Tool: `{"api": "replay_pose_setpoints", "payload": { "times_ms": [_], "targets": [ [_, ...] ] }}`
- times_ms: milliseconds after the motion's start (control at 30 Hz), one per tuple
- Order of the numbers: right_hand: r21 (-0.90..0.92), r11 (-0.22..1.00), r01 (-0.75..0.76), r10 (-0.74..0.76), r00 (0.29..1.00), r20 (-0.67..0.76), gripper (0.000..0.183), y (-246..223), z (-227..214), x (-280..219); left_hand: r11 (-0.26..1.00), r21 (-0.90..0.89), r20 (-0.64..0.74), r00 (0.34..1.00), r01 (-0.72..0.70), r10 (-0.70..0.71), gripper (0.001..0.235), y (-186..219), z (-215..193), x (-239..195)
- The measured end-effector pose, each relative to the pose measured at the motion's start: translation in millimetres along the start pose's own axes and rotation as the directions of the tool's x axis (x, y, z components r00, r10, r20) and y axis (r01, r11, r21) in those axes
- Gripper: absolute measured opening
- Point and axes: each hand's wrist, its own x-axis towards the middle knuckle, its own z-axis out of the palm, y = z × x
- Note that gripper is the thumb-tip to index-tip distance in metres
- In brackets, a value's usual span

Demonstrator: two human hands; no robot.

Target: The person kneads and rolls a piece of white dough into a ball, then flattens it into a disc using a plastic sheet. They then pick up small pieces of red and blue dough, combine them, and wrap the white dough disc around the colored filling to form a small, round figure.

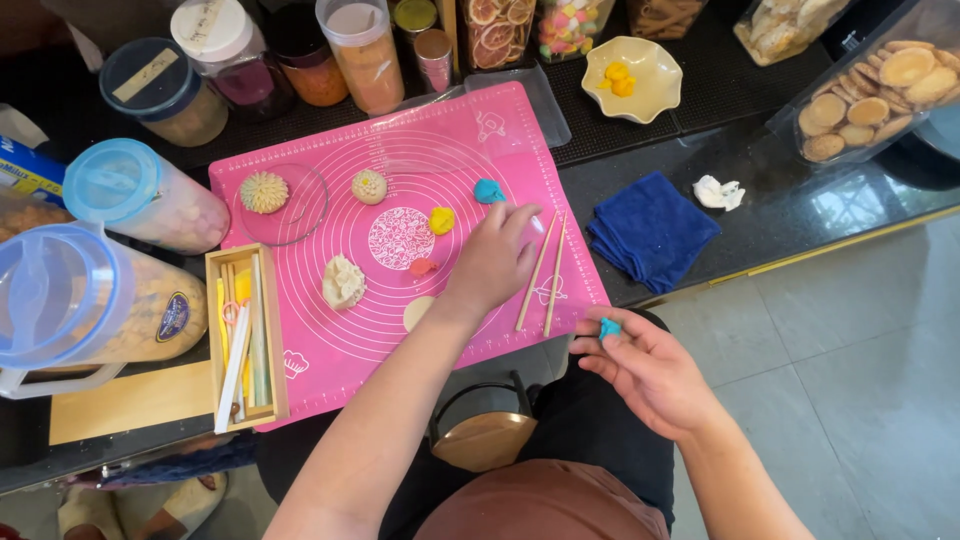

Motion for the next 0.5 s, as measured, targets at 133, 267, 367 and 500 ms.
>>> {"api": "replay_pose_setpoints", "payload": {
  "times_ms": [133,267,367,500],
  "targets": [
    [-0.05,0.996,0.074,-0.071,0.996,0.061,0.037,3,-2,-1,0.98,-0.2,0.027,1.0,0.006,-0.001,0.048,-2,-13,-12],
    [-0.126,0.975,0.183,-0.175,0.982,0.073,0.031,12,-3,7,0.994,-0.094,0.055,0.997,0.051,-0.046,0.048,-7,-19,-17],
    [-0.156,0.969,0.189,-0.192,0.981,0.001,0.027,16,7,12,0.992,-0.07,0.032,0.994,0.103,-0.101,0.048,-7,-22,-22],
    [-0.12,0.984,0.128,-0.131,0.991,-0.013,0.031,14,21,14,0.989,-0.091,0.021,0.993,0.114,-0.112,0.055,2,-32,-33]
  ]
}}
